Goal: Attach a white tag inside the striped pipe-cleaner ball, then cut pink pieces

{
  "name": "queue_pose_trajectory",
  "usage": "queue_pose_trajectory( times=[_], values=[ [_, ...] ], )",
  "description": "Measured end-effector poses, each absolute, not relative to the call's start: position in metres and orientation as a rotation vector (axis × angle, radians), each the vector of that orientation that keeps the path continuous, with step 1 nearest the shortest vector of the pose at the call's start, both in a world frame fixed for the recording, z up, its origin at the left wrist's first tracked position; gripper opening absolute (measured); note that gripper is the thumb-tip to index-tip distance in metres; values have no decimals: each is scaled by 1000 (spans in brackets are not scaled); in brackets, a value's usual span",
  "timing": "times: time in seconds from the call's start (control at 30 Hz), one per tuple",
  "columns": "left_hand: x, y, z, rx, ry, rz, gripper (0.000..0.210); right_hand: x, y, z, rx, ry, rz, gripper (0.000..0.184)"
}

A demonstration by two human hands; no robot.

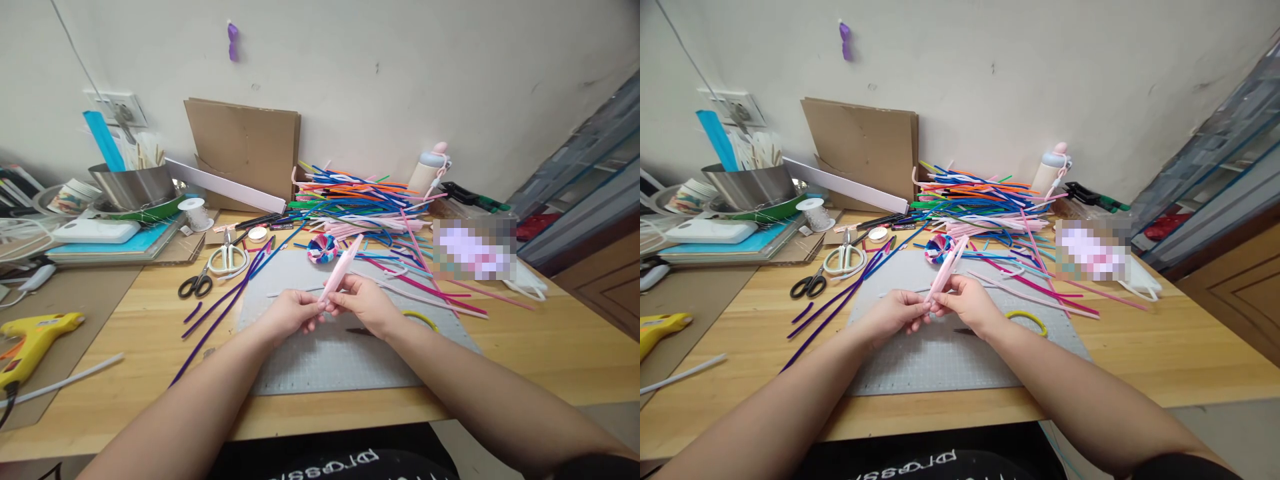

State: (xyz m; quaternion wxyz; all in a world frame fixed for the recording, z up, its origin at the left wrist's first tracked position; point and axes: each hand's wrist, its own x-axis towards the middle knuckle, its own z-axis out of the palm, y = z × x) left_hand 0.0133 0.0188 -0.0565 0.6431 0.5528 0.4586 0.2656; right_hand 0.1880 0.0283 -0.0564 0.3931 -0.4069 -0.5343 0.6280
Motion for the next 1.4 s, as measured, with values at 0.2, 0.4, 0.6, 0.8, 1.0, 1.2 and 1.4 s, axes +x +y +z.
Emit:
queue_pose_trajectory(
  times=[0.2,0.4,0.6,0.8,1.0,1.2,1.4],
  values=[
    [16,16,-58,1456,1102,608,28,188,25,-53,-1032,-1494,1495,30],
    [19,13,-54,1786,1199,756,19,190,23,-55,-1049,-1713,1294,13],
    [18,15,-61,1825,1158,641,20,188,22,-60,-1120,-2010,1080,13],
    [17,16,-66,1842,1197,646,18,188,24,-64,-1132,-2059,1034,13],
    [16,14,-53,1777,1260,850,28,185,23,-60,-1101,-2096,979,15],
    [18,8,-32,1782,992,1133,29,182,18,-55,-1058,-2150,906,18],
    [23,7,-31,1633,984,1229,12,180,18,-58,-1012,-2191,881,15]
  ],
)
